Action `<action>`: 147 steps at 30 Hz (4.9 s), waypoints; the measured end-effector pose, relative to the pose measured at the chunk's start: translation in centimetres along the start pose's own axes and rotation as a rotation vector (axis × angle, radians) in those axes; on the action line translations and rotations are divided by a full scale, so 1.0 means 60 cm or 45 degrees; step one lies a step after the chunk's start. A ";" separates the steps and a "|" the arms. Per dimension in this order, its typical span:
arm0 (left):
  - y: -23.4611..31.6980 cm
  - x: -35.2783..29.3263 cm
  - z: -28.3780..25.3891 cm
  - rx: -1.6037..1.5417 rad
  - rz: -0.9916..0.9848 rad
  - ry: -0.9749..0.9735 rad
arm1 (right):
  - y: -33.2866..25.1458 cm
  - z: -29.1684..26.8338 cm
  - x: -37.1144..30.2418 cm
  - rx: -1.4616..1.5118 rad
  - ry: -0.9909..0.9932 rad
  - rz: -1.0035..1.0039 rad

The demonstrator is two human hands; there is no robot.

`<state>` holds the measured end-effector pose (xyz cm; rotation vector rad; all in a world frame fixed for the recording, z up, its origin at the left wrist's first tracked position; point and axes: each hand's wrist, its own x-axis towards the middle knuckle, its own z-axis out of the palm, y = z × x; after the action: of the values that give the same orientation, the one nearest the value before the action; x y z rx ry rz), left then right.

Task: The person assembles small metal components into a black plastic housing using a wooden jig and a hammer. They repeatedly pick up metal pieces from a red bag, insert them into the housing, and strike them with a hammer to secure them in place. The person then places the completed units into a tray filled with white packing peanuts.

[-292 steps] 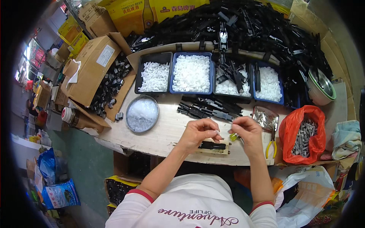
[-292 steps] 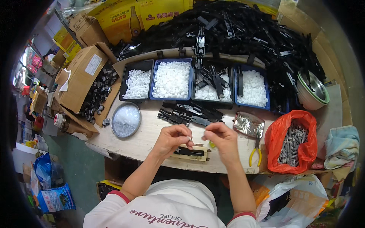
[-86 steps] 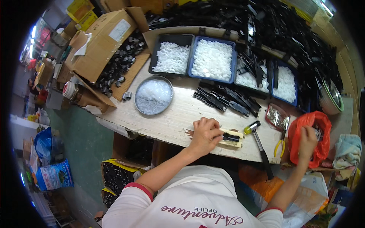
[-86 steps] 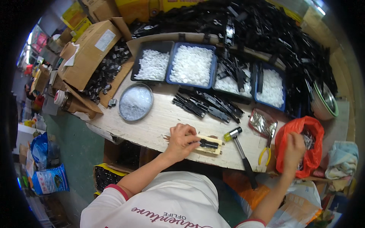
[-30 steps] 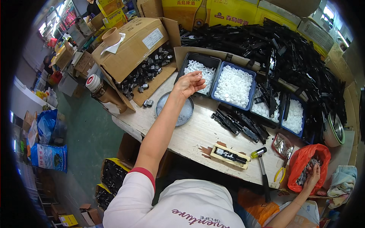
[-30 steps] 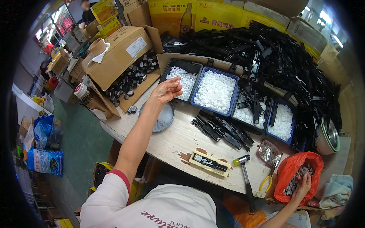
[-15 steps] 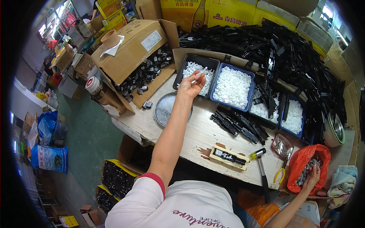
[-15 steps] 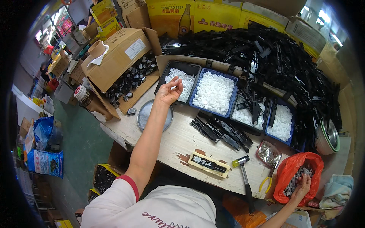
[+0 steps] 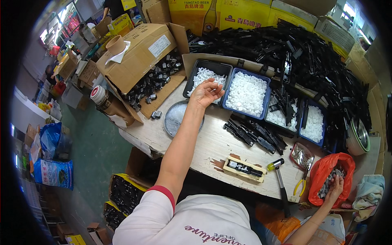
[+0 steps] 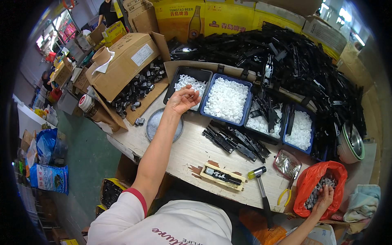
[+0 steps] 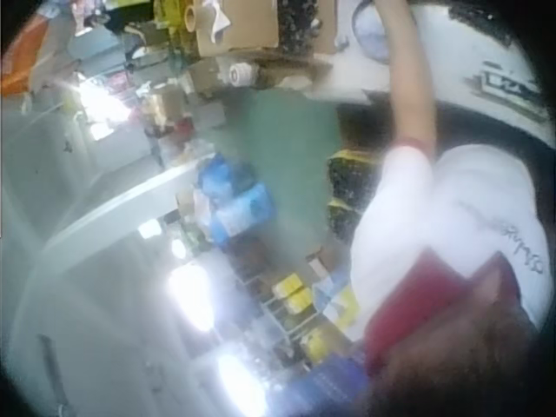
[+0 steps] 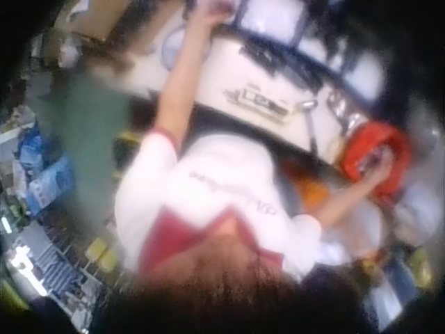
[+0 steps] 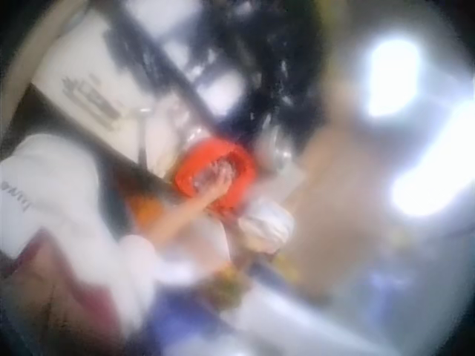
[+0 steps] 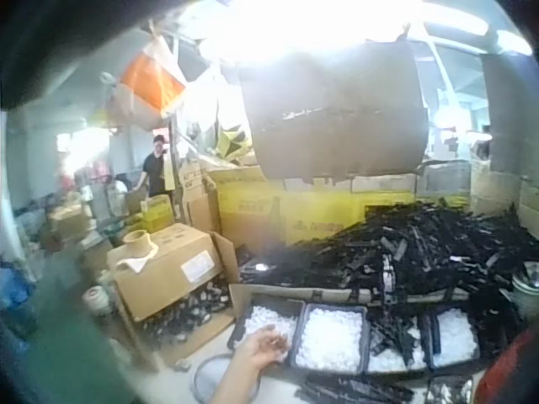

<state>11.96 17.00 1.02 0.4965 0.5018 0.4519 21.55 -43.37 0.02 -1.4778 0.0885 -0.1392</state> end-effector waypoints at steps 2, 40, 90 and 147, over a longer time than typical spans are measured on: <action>0.001 0.016 -0.015 0.010 0.021 -0.031 | -0.002 0.003 0.000 0.005 -0.008 0.004; 0.003 0.030 -0.045 0.659 0.787 -0.058 | -0.002 0.007 0.002 -0.010 0.012 0.012; 0.005 0.026 -0.021 1.538 0.529 -0.097 | 0.001 0.006 0.001 -0.085 0.049 -0.008; 0.002 -0.084 0.003 2.208 1.500 -0.223 | -0.031 0.576 -0.156 0.110 -0.792 -0.061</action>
<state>8.06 14.40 2.94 2.5492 0.2660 1.0141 17.24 -8.11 4.79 -1.3792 -0.4504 0.2775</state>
